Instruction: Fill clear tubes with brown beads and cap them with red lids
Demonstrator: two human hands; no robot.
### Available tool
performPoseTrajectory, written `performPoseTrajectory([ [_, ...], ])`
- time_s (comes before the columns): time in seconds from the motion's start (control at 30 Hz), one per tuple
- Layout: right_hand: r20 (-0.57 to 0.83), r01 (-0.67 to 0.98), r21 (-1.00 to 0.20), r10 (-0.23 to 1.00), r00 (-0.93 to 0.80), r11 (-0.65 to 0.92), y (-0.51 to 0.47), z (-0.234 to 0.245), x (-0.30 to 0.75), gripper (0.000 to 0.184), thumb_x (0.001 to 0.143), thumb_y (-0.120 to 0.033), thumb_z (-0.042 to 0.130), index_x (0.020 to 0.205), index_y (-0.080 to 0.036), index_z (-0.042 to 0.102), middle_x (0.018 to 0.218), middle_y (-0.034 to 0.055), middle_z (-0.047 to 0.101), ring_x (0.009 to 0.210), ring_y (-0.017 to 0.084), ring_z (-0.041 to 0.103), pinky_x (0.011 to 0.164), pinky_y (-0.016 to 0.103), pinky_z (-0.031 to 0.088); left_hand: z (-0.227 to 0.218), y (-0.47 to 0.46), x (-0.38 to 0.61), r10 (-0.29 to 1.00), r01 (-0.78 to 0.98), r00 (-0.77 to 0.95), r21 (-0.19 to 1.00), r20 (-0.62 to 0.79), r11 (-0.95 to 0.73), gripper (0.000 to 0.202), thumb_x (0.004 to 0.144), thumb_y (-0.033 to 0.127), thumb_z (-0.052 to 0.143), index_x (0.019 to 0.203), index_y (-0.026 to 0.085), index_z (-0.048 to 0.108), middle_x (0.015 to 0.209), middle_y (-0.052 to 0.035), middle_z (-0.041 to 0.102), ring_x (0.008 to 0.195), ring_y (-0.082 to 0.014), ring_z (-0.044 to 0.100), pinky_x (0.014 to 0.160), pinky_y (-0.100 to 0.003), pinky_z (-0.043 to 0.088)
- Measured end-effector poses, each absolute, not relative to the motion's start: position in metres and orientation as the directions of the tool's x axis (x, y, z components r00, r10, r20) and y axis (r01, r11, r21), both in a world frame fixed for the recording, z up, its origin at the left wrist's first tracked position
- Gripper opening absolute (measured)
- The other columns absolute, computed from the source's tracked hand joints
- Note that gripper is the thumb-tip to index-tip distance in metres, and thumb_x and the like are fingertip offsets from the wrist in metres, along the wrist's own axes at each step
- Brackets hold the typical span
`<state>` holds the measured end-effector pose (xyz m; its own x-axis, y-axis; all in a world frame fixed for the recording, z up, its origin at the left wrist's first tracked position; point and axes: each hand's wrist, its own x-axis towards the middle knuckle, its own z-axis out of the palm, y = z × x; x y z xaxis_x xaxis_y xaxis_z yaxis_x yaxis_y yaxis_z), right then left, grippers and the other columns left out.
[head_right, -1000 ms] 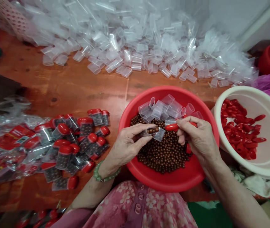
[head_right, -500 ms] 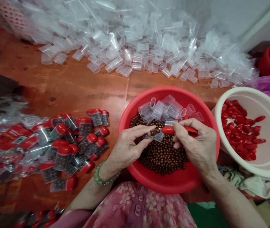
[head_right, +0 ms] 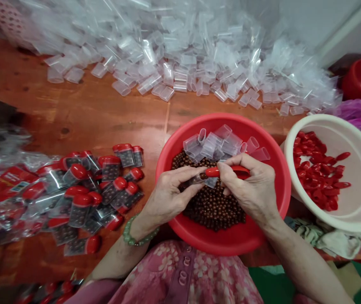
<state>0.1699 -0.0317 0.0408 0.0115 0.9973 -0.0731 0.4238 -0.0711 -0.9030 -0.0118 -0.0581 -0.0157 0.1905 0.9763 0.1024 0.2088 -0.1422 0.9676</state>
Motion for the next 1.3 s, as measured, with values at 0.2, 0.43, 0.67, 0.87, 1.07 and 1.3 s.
performPoseTrajectory([
  [0.2, 0.012, 0.342, -0.939, 0.999, -0.036, 0.024, -0.024, 0.030, 0.181, 0.018, 0.089, -0.038, 0.073, 0.090, -0.021, 0.070, 0.064, -0.0029, 0.070, 0.050, 0.010, 0.064, 0.053, 0.020, 0.054, -0.010, -0.054, -0.017, 0.947, -0.151, 0.303, 0.976, -0.108, 0.159, 0.023, 0.089, 0.024, 0.065, 0.110, 0.015, 0.071, 0.098, -0.0049, 0.076, 0.089, -0.0152, 0.071, 0.086, -0.027, 0.055],
  [0.43, 0.152, 0.504, -0.804, 0.928, -0.341, 0.316, -0.033, 0.020, 0.177, 0.016, 0.096, -0.033, 0.062, 0.109, -0.023, 0.061, 0.079, -0.0001, 0.072, 0.065, 0.014, 0.070, 0.061, 0.026, 0.056, -0.009, -0.053, -0.016, 0.938, -0.400, 0.277, 0.862, -0.210, 0.311, 0.034, 0.079, 0.028, 0.078, 0.106, 0.016, 0.061, 0.083, 0.0012, 0.068, 0.070, -0.0084, 0.065, 0.068, -0.019, 0.053],
  [0.67, 0.208, 0.511, -0.698, 0.824, -0.527, 0.503, -0.046, 0.009, 0.167, 0.026, 0.096, -0.027, 0.061, 0.120, -0.025, 0.050, 0.109, 0.0090, 0.075, 0.099, 0.022, 0.078, 0.079, 0.031, 0.064, -0.007, -0.053, -0.014, 0.968, -0.356, 0.128, 0.901, -0.215, 0.248, 0.030, 0.079, 0.030, 0.078, 0.099, 0.016, 0.061, 0.081, 0.0023, 0.067, 0.068, -0.0079, 0.062, 0.066, -0.019, 0.051],
  [0.87, 0.009, 0.487, -0.828, 0.875, -0.484, 0.278, -0.047, 0.004, 0.174, 0.045, 0.093, -0.037, 0.068, 0.128, -0.026, 0.042, 0.115, 0.0100, 0.076, 0.107, 0.025, 0.076, 0.092, 0.040, 0.062, -0.007, -0.053, -0.014, 0.977, -0.268, 0.109, 0.941, -0.181, 0.204, 0.027, 0.077, 0.027, 0.077, 0.098, 0.017, 0.064, 0.084, 0.0005, 0.068, 0.075, -0.0106, 0.063, 0.075, -0.024, 0.053],
  [1.07, -0.095, 0.489, -0.850, 0.855, -0.509, 0.197, -0.043, 0.009, 0.182, 0.083, 0.091, -0.038, 0.071, 0.157, -0.026, 0.022, 0.121, 0.0109, 0.074, 0.116, 0.026, 0.072, 0.094, 0.040, 0.061, -0.012, -0.054, -0.018, 0.977, -0.100, 0.213, 0.994, -0.010, 0.032, 0.021, 0.083, 0.024, 0.070, 0.102, 0.017, 0.067, 0.090, -0.0024, 0.072, 0.081, -0.0136, 0.067, 0.079, -0.027, 0.053],
  [1.3, 0.112, 0.505, -0.662, 0.740, -0.664, 0.553, -0.040, 0.019, 0.186, 0.062, 0.093, -0.023, 0.068, 0.151, -0.030, 0.046, 0.138, 0.0071, 0.068, 0.119, 0.024, 0.071, 0.102, 0.035, 0.059, -0.015, -0.053, -0.021, 0.930, 0.004, 0.341, 0.990, 0.134, -0.144, 0.011, 0.082, 0.019, 0.070, 0.092, 0.015, 0.072, 0.096, -0.0057, 0.072, 0.089, -0.0169, 0.067, 0.085, -0.030, 0.051],
])
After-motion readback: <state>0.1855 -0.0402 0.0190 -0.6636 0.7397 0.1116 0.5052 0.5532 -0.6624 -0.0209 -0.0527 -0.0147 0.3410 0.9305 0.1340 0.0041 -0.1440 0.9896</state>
